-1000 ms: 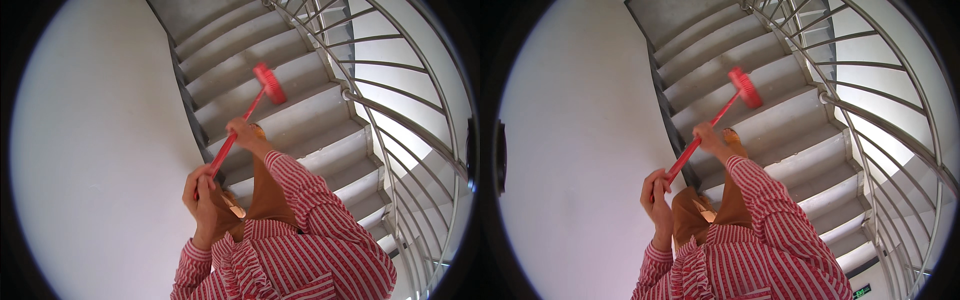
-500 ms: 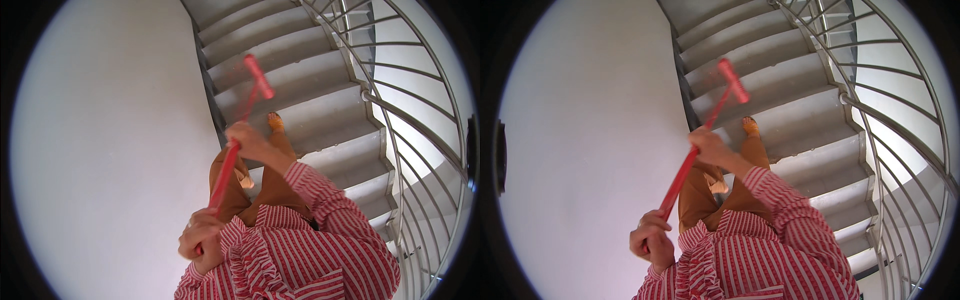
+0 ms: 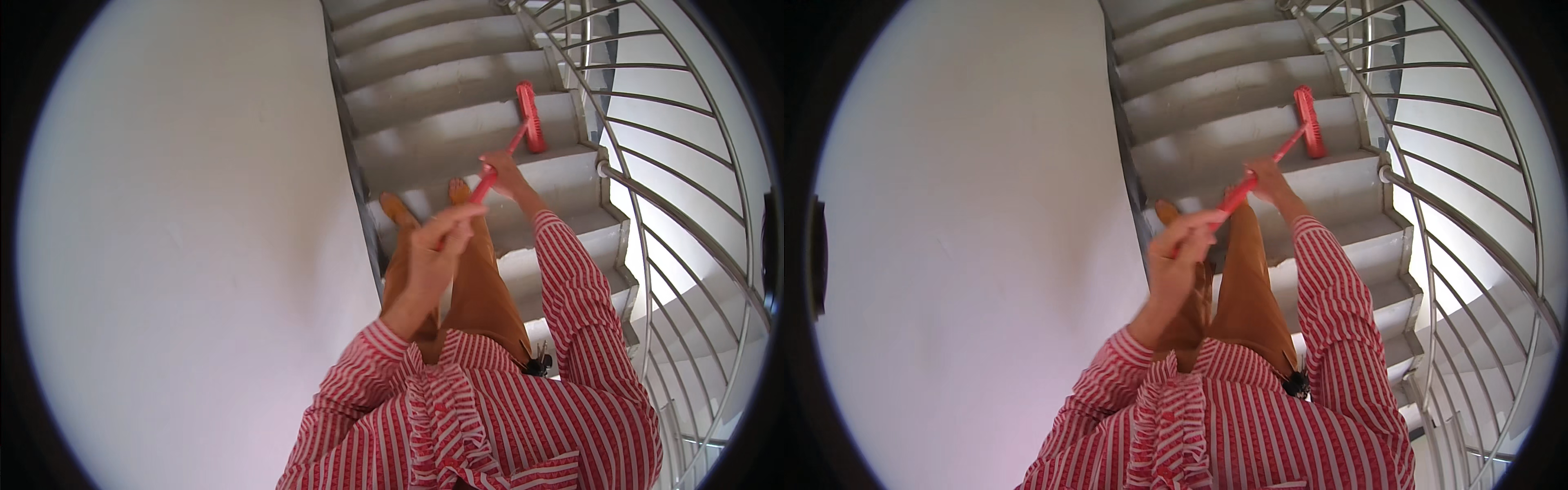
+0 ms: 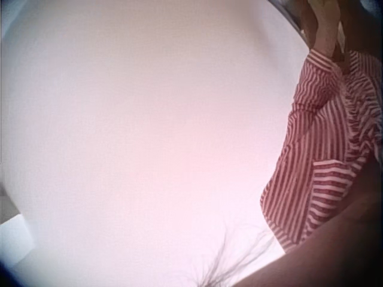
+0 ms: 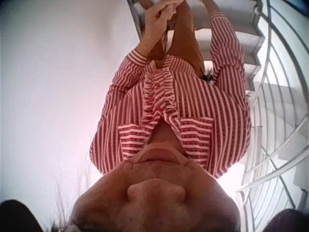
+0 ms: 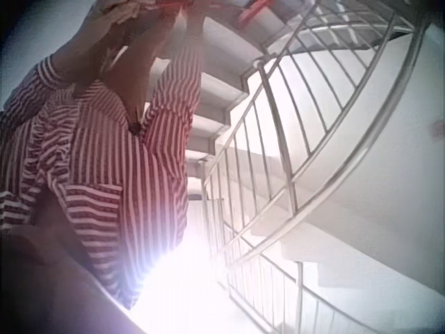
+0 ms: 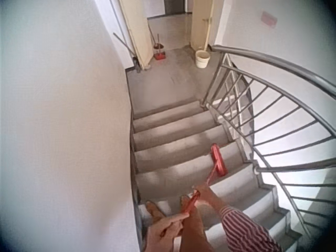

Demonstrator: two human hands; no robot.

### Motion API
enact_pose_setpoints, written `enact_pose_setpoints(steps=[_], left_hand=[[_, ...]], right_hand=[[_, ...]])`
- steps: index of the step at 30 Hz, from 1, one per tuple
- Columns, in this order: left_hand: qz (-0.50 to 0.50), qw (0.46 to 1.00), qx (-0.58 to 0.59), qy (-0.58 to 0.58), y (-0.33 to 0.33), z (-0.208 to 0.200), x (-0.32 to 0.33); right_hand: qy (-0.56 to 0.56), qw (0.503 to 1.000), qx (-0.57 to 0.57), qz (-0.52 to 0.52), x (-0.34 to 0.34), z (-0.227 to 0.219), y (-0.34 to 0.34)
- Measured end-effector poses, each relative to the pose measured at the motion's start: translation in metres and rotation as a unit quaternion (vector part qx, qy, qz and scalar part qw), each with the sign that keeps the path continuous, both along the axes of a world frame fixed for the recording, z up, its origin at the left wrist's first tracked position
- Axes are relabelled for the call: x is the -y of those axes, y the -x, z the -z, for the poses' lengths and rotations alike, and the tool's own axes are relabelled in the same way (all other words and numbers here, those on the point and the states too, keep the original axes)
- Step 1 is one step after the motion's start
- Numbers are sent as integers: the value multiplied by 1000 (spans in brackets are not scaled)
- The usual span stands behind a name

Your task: The person sweeps debris from concrete stairs using a long-handled brush.

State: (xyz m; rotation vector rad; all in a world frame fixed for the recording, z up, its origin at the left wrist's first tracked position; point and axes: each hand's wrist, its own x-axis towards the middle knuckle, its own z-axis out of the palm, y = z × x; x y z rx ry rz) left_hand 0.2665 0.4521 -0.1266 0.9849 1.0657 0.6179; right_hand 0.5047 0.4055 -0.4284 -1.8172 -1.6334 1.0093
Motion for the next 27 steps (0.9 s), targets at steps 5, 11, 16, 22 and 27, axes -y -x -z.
enact_pose_setpoints(steps=[5,11,16,22,27], left_hand=[[-31,996,-77,-39,86,-61,-42],[-8,976,-207,-70,151,-116,-69],[10,962,-222,-161,140,-132,-69],[46,957,-200,-206,136,-136,-50],[56,962,-105,-244,142,-137,-23]], right_hand=[[-70,992,-94,-45,-32,-23,147],[-118,974,-193,-15,-69,-58,283],[-59,953,-298,-12,-79,-90,312],[-49,941,-334,18,-68,-104,314],[56,945,-307,-101,-48,-133,266]])
